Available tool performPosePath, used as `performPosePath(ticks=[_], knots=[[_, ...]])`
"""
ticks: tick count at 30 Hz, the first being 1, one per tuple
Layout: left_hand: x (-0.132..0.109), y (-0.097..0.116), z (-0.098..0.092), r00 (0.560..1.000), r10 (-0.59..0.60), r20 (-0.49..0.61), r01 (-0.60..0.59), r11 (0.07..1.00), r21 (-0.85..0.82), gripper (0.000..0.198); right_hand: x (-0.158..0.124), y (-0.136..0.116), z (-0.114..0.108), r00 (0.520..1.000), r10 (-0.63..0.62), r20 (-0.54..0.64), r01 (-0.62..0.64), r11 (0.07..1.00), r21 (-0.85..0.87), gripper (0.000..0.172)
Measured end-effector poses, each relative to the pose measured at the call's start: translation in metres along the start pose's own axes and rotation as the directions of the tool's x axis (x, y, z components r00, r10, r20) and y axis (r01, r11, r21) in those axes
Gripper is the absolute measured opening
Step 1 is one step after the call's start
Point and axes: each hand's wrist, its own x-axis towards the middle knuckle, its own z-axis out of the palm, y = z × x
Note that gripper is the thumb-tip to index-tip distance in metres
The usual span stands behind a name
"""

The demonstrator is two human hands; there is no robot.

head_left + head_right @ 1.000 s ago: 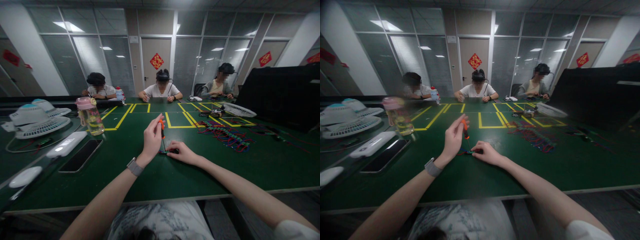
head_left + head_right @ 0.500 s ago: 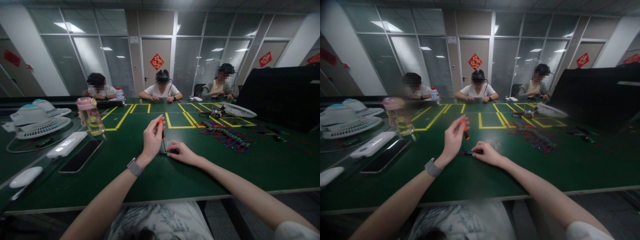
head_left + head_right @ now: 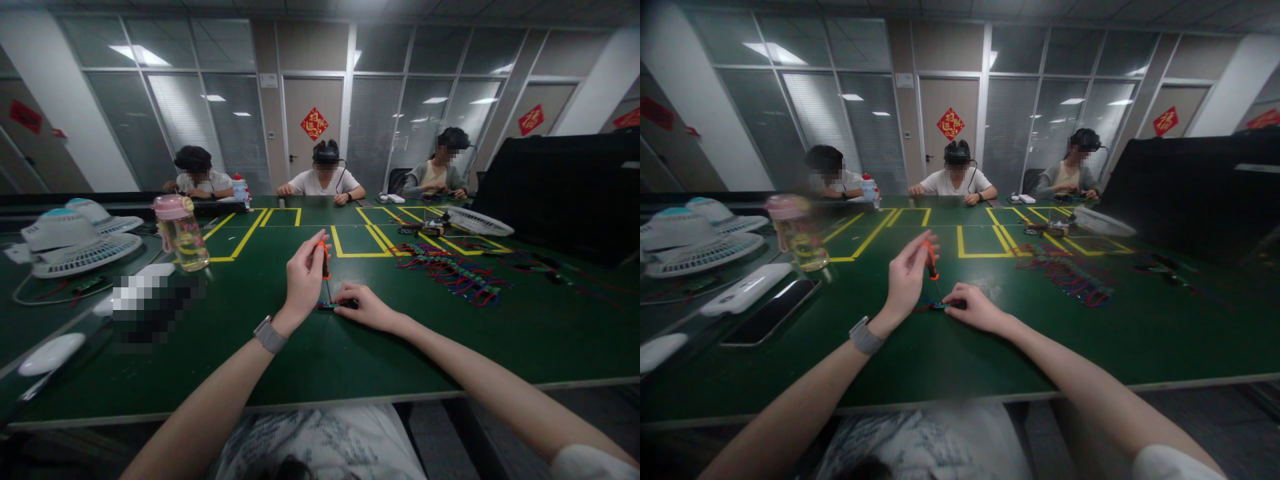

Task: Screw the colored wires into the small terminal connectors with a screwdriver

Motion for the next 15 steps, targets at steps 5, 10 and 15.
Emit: performPosePath(ticks=[5,10,15], knots=[[-0.0009,0.0077,-0.0007,0.998,0.056,-0.006,-0.055,0.991,0.119,0.024,0.0,-0.0007,-0.0002,1.0,-0.003,0.002,0.003,1.0,-0.012,0.019],[0.0007,0.0085,-0.003,0.993,0.12,-0.012,-0.115,0.971,0.208,0.023,0.0001,0.0002,0.0004,1.0,0.001,-0.001,-0.001,1.0,-0.001,0.019],[0.0004,0.0019,-0.0009,0.998,0.045,0.049,-0.046,0.998,0.037,0.035,0.0002,-0.0012,-0.0004,1.0,-0.006,0.003,0.006,1.0,-0.002,0.018]])
